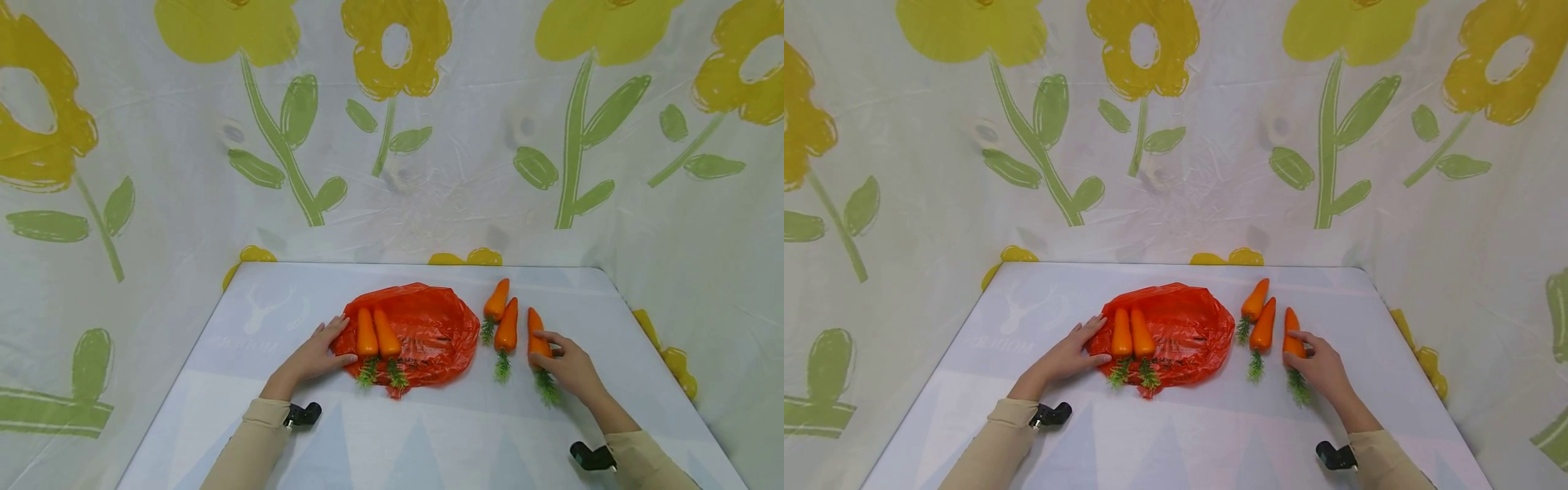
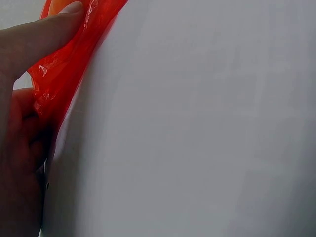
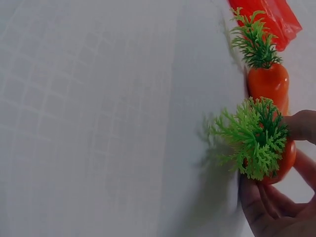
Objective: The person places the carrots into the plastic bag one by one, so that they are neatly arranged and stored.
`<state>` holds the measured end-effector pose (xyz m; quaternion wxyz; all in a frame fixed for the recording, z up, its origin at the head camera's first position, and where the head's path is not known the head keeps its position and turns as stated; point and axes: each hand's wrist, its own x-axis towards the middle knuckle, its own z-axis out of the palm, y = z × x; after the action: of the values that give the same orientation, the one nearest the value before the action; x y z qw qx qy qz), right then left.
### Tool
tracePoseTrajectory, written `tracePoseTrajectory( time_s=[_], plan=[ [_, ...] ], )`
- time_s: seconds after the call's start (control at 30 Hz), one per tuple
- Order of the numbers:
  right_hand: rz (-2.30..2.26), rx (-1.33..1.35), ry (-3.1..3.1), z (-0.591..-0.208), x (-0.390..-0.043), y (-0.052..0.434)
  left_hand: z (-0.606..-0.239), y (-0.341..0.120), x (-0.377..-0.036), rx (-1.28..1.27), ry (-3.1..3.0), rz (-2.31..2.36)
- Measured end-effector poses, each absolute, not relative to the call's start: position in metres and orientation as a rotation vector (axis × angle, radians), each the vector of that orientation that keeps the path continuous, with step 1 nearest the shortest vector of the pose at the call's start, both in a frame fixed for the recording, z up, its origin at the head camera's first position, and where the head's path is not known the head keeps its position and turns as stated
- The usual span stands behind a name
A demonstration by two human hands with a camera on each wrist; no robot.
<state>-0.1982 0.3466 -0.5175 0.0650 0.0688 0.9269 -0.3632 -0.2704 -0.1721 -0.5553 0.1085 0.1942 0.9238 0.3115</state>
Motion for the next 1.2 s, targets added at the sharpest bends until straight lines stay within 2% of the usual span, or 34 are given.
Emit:
tracePoseTrajectory(
  time_s=[1.2],
  plan=[
    [-1.179,0.257,2.811,-0.519,-0.192,0.3482,-0.5543,-0.1721,-0.2704,0.578,2.711,0.923]
  ],
)
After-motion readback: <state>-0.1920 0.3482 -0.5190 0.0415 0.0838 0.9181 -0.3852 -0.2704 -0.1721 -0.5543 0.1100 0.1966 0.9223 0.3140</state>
